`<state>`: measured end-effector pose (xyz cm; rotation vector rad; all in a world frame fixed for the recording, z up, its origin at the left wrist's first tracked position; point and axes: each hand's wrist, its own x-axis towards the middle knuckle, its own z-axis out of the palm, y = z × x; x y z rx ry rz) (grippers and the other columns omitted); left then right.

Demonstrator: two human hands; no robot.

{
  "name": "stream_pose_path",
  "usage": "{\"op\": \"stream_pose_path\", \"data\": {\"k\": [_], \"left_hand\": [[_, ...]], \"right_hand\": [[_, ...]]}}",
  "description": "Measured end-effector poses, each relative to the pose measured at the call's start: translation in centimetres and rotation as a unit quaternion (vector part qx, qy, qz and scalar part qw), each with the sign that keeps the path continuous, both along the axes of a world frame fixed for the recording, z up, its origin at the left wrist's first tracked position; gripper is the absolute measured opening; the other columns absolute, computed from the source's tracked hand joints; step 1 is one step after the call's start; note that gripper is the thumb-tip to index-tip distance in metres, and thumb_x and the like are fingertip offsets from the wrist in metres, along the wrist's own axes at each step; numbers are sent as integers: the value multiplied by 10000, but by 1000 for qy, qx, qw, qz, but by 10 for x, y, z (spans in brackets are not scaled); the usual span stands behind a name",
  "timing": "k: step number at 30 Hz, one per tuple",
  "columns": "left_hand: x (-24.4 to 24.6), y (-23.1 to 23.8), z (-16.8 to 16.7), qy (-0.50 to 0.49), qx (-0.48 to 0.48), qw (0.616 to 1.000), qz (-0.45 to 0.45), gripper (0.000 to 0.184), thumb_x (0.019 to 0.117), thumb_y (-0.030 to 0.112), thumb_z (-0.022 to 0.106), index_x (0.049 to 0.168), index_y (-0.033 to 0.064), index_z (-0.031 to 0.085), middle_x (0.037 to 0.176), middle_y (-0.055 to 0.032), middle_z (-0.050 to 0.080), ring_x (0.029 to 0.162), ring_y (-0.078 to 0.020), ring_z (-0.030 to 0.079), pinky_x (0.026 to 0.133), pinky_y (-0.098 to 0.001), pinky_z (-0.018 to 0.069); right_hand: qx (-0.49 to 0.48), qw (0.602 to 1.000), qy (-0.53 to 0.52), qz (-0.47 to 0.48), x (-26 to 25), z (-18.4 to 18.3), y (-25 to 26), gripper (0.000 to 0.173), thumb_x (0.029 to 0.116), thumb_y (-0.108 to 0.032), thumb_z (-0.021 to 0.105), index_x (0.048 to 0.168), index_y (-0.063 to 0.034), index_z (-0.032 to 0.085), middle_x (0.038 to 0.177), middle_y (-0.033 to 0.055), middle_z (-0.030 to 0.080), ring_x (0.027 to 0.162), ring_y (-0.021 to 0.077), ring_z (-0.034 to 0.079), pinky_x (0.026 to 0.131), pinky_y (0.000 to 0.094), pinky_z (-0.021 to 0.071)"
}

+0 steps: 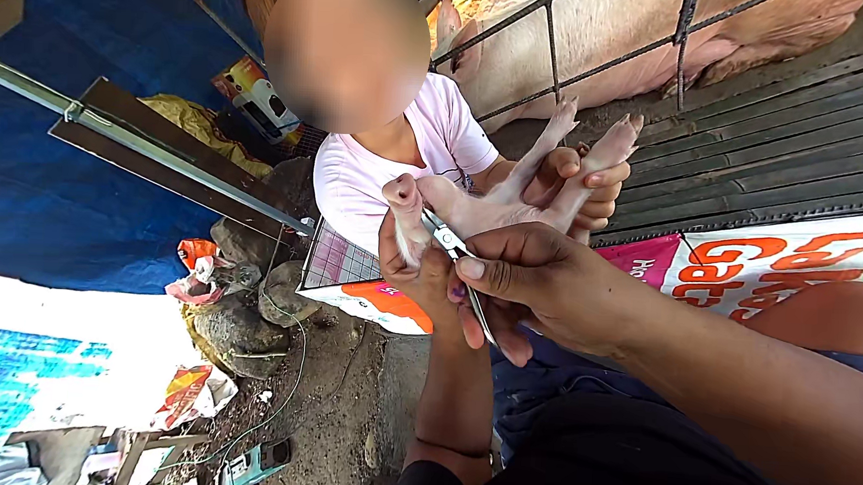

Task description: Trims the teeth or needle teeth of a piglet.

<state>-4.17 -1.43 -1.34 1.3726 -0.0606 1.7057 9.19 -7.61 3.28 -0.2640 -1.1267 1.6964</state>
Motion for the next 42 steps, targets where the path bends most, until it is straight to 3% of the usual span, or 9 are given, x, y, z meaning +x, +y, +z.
{"op": "stream_pose_path", "data": {"k": [2,5,15,19,29,33,36,39,42], "left_hand": [[-16,13,-24,29,33,992,-120,262,1021,153,584,851,-13,692,682,-80,711,614,-96,711,595,-218,583],[-14,20,-36,5,-97,995,-36,236,917,68,676,685,31,655,525,-14,572,452,-52,572,454,-195,505],[-14,23,-37,36,-154,982,102,145,849,84,773,765,71,656,576,-7,597,474,-69,584,454,-234,518],[-24,25,-39,53,-55,997,4,157,921,124,728,818,19,674,641,-55,655,554,-101,656,514,-249,553],[-13,23,-34,28,-125,990,58,180,914,143,733,763,75,663,568,13,592,472,-51,588,446,-221,514],[2,7,14,19,-44,984,172,428,853,332,826,1210,152,674,996,46,735,868,-9,699,738,-200,592],[-2,10,10,34,-33,985,169,424,852,330,829,1211,165,674,973,66,727,832,11,686,712,-180,581],[-7,26,-10,-12,-29,993,115,144,842,128,803,904,72,687,687,6,659,568,-36,632,481,-205,521],[-3,17,11,17,-18,984,176,410,841,328,837,1189,158,702,989,54,740,874,-10,697,764,-205,589]], "right_hand": [[-10,1000,16,3,-2,-1,0,286,1105,-153,434,987,9,638,717,93,675,510,70,636,459,172,537],[-22,999,38,5,-5,0,0,296,1105,-146,426,976,17,637,710,98,671,509,69,631,461,171,535],[-38,999,22,19,-2,4,1,301,1105,-157,436,966,13,641,698,89,663,506,61,626,440,162,518],[-43,999,22,23,-3,5,1,290,1106,-163,435,972,4,631,695,77,662,499,45,619,434,148,505],[-45,999,6,-6,-8,7,-1,304,1104,-162,436,931,-7,632,657,50,620,469,9,546,407,112,425],[-50,999,8,-19,-10,8,-4,314,1105,-162,425,911,-15,623,646,44,610,460,3,528,403,106,403],[-51,999,12,-8,-6,8,-8,300,1103,-155,429,945,-9,638,679,68,659,487,31,596,420,133,475],[-63,998,21,17,-4,6,-13,284,1101,-158,440,972,-8,645,709,84,680,516,72,646,447,175,536],[-72,997,33,24,-5,5,-14,286,1101,-164,436,966,-16,639,697,72,684,511,54,643,437,160,519]]}}
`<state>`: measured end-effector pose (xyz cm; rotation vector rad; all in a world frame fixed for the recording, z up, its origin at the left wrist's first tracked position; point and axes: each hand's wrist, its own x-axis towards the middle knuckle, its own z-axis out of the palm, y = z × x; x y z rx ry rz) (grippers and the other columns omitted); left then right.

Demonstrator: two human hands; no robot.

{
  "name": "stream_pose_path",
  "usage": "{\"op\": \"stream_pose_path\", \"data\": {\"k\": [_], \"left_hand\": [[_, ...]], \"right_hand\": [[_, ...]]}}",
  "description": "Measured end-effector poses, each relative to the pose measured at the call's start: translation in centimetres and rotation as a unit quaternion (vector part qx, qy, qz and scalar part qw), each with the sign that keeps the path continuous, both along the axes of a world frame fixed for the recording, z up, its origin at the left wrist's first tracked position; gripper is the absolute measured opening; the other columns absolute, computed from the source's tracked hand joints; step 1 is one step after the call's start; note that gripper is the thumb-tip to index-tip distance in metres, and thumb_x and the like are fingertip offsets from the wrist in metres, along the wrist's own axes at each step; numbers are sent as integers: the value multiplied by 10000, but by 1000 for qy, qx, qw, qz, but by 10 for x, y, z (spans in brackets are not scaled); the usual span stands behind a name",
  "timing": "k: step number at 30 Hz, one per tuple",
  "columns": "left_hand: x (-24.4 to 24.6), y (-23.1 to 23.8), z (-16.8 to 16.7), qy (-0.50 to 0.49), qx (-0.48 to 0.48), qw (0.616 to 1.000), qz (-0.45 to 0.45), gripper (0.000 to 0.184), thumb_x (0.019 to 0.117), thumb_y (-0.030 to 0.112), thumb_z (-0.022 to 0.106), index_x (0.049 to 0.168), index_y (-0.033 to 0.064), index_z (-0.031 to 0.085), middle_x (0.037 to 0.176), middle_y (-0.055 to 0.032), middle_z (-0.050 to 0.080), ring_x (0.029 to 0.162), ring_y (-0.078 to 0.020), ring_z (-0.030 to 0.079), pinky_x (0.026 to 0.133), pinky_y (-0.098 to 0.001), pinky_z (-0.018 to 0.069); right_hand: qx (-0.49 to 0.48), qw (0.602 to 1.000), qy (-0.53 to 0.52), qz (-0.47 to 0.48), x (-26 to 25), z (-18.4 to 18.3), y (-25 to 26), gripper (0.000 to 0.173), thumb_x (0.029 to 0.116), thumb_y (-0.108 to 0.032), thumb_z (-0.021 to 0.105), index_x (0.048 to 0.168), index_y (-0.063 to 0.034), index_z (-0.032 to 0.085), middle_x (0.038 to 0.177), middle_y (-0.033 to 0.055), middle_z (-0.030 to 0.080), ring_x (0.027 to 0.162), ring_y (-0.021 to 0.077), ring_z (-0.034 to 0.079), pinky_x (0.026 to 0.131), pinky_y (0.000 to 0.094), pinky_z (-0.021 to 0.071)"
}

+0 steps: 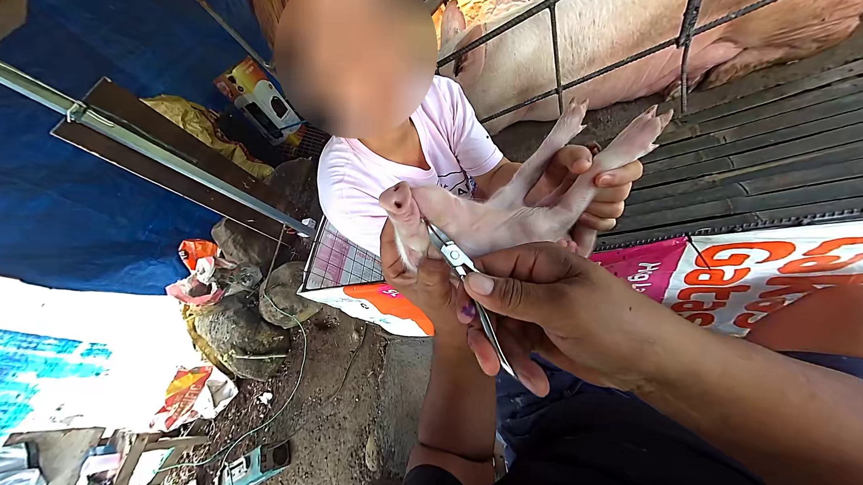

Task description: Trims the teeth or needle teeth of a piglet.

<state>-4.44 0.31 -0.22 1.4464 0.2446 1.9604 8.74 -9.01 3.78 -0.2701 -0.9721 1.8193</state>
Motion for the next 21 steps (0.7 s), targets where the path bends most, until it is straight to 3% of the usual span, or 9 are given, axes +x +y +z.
{"op": "stream_pose_path", "data": {"k": [2,15,19,21], "left_hand": [[2,-3,3,0,-5,1000,12,463,846,354,829,1240,165,674,1033,53,736,913,-10,696,783,-206,589],[10,-9,11,5,19,999,34,474,834,405,827,1217,158,697,1013,63,743,908,2,693,784,-196,584],[3,-13,-8,-3,-11,999,-31,463,824,300,854,1224,195,645,973,57,721,823,-10,689,673,-201,587],[4,-12,-5,-2,-11,1000,-19,472,818,320,857,1223,190,651,977,63,724,838,-2,690,690,-189,585]], "right_hand": [[-3,1000,4,1,-1,0,1,286,1101,-161,434,964,-15,638,692,66,676,503,43,632,430,149,508],[14,997,-75,4,13,7,3,282,1101,-182,451,966,-17,635,719,85,685,518,73,650,441,174,533],[2,999,-53,6,11,8,2,281,1100,-170,449,970,-9,640,716,94,682,525,81,659,450,183,546],[2,999,-41,9,9,6,3,283,1101,-169,442,972,-12,638,716,88,681,521,73,651,448,177,540]]}}
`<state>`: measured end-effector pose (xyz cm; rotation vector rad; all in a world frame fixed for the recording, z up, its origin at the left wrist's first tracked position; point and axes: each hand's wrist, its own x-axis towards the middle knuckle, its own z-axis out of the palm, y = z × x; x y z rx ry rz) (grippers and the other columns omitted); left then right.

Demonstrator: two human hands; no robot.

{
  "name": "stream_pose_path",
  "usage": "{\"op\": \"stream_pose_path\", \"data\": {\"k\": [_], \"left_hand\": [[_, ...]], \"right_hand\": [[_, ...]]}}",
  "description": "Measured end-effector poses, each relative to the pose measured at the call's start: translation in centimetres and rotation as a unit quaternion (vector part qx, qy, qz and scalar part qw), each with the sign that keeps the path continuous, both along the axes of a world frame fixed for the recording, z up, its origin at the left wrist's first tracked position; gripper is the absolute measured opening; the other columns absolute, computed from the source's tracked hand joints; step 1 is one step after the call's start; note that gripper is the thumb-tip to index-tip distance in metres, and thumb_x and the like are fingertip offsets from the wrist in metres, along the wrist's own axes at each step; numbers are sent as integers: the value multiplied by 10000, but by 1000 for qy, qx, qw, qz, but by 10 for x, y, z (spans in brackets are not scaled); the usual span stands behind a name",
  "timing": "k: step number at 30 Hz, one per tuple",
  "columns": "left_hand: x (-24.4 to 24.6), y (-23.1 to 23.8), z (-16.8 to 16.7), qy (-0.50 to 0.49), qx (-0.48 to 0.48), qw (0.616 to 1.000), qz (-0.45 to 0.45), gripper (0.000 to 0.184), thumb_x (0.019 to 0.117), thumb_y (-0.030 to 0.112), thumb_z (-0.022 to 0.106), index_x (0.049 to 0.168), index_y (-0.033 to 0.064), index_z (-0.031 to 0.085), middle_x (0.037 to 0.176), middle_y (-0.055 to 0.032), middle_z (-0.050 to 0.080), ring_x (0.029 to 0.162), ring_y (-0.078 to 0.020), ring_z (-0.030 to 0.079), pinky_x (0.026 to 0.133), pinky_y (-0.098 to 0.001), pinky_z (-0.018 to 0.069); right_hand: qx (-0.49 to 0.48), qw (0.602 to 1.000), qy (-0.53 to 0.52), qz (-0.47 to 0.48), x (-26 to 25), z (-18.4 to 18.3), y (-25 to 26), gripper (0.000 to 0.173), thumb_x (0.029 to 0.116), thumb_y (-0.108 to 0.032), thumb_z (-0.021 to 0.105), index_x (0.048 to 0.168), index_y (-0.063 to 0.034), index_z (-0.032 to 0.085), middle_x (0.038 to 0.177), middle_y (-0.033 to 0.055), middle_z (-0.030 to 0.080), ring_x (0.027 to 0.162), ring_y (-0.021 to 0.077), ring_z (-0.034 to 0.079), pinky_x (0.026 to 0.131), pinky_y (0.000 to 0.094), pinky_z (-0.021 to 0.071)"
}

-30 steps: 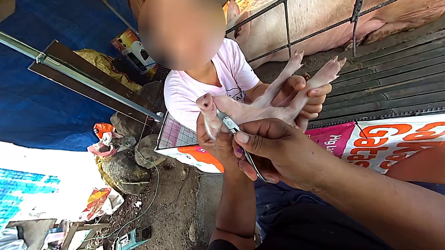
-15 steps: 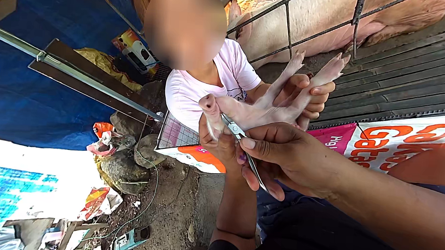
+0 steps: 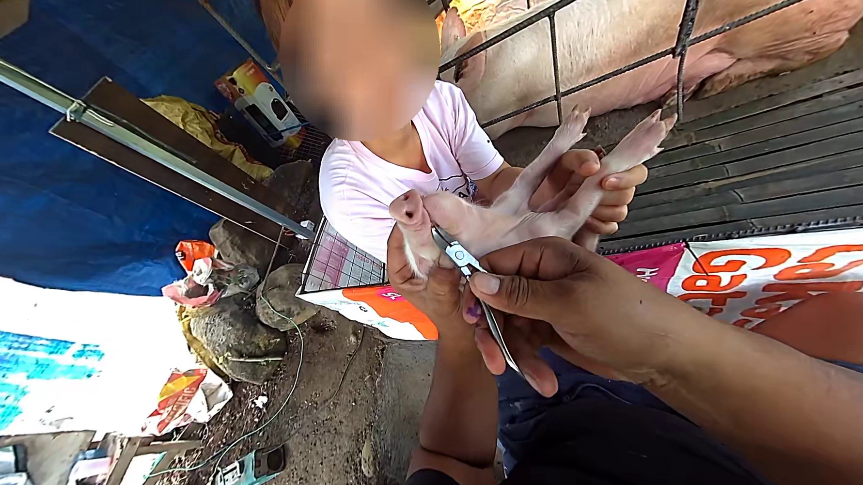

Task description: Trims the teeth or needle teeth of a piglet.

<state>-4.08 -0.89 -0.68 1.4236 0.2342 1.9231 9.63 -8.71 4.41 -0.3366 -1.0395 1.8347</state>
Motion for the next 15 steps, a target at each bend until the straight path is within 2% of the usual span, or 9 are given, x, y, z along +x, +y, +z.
{"op": "stream_pose_path", "data": {"k": [2,4,6,11,15], "left_hand": [[3,3,10,1,21,999,27,456,828,350,843,1228,185,697,1025,70,743,913,7,692,775,-189,582],[5,2,11,-6,20,999,30,447,831,355,839,1219,180,703,1030,66,744,913,3,695,772,-191,585],[1,3,1,-8,10,1000,24,456,830,353,843,1211,175,667,1011,61,725,871,-3,689,720,-195,585],[-4,11,-12,-17,16,1000,17,538,794,326,877,1236,131,638,1038,10,722,908,-44,694,755,-230,594],[-1,7,-4,-14,11,1000,24,495,816,348,855,1228,155,660,1038,30,724,917,-30,691,769,-218,589]], "right_hand": [[4,1000,5,-2,-2,-1,0,286,1100,-171,438,960,-19,635,706,75,678,517,57,643,439,160,521],[3,1000,5,-5,-3,-1,0,291,1100,-174,437,949,-21,633,702,68,665,515,47,631,433,151,508],[1,1000,11,-9,-4,-2,0,292,1099,-168,442,943,-18,637,700,73,664,509,43,624,428,144,500],[14,1000,-6,-5,-1,-2,0,289,1099,-179,451,945,-24,641,701,65,660,513,40,618,432,143,497],[4,1000,-15,-2,1,1,-1,287,1100,-185,456,951,-24,642,706,70,664,510,44,621,428,148,500]]}}
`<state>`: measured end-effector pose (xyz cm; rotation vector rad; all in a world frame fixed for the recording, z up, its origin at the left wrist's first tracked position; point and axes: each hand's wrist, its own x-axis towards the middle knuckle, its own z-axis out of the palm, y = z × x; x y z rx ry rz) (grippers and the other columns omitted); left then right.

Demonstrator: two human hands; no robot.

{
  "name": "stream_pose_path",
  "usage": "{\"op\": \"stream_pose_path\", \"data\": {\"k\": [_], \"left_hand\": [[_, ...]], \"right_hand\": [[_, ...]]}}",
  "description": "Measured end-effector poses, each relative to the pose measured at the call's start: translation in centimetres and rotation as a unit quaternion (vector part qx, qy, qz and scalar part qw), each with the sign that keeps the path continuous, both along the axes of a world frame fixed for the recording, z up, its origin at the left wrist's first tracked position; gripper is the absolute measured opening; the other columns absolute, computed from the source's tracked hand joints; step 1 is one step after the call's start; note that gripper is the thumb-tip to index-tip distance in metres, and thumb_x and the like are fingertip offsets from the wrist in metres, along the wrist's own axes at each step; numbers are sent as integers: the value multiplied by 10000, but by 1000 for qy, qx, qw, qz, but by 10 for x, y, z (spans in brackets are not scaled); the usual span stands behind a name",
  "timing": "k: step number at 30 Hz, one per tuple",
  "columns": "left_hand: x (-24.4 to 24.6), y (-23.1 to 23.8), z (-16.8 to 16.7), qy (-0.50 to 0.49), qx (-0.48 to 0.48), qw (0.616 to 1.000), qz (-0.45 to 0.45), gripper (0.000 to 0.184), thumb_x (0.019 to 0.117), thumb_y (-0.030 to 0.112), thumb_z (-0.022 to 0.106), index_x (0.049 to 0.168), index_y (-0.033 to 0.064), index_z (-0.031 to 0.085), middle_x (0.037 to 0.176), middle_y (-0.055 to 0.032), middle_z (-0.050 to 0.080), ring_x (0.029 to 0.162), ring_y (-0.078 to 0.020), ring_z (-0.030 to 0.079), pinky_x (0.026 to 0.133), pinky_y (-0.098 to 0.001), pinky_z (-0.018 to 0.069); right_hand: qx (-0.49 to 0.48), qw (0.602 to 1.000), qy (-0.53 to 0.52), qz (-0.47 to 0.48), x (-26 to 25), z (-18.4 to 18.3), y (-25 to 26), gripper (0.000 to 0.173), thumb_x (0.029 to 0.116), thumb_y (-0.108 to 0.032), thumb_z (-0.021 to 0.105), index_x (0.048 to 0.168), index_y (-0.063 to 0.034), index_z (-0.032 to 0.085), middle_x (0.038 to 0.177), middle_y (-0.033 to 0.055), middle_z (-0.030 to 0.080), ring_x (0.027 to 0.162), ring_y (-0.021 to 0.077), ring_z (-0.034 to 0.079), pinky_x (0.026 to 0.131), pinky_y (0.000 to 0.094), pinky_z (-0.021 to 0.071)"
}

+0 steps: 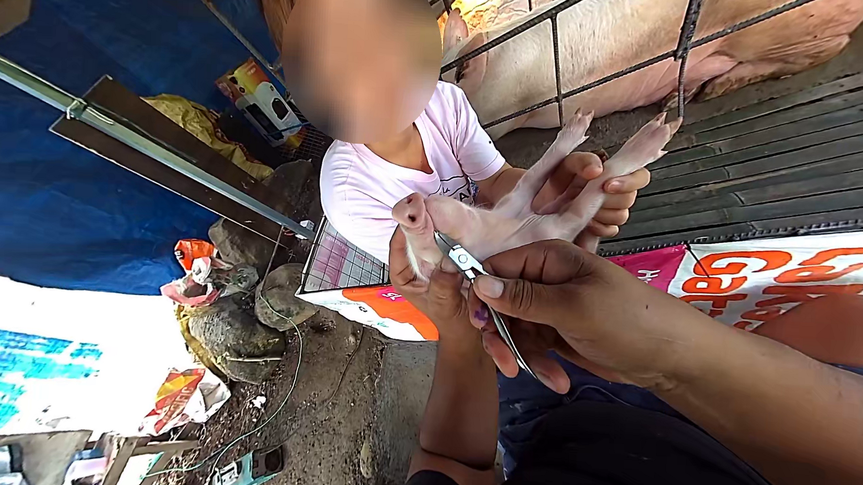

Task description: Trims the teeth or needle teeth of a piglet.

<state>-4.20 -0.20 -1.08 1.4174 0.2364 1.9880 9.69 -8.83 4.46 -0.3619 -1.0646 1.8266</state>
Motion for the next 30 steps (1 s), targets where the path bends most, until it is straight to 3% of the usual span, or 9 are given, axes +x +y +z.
{"op": "stream_pose_path", "data": {"k": [6,9,16,25,30], "left_hand": [[6,-6,15,0,0,1000,5,432,819,350,849,1185,170,703,998,51,737,891,-13,697,761,-200,586],[2,-4,9,4,-1,1000,1,452,825,338,848,1218,177,693,1035,46,736,921,-20,695,778,-210,588],[2,-4,10,0,-1,1000,-3,462,807,326,864,1201,160,689,1011,39,734,901,-22,694,764,-212,587],[7,-13,22,1,-2,1000,-24,376,832,309,839,1163,178,716,976,58,745,874,-2,701,756,-196,589],[4,-7,15,-11,-6,1000,-8,453,778,299,883,1177,167,711,996,35,744,888,-29,706,756,-216,597]], "right_hand": [[-4,1000,5,10,-1,-1,0,284,1100,-178,447,953,-31,640,724,68,680,515,50,637,438,164,525],[-7,1000,6,5,-2,-1,0,284,1099,-177,453,957,-21,644,720,72,673,519,54,638,444,165,528],[1,1000,-7,-7,-2,0,-1,293,1098,-181,450,931,-32,639,691,56,655,490,31,601,401,138,469],[7,1000,-20,-1,1,1,0,287,1097,-183,454,938,-35,642,710,62,671,514,50,631,420,157,503],[6,1000,-24,-3,1,2,-1,286,1099,-179,450,944,-31,639,707,62,667,512,46,623,423,153,497]]}}
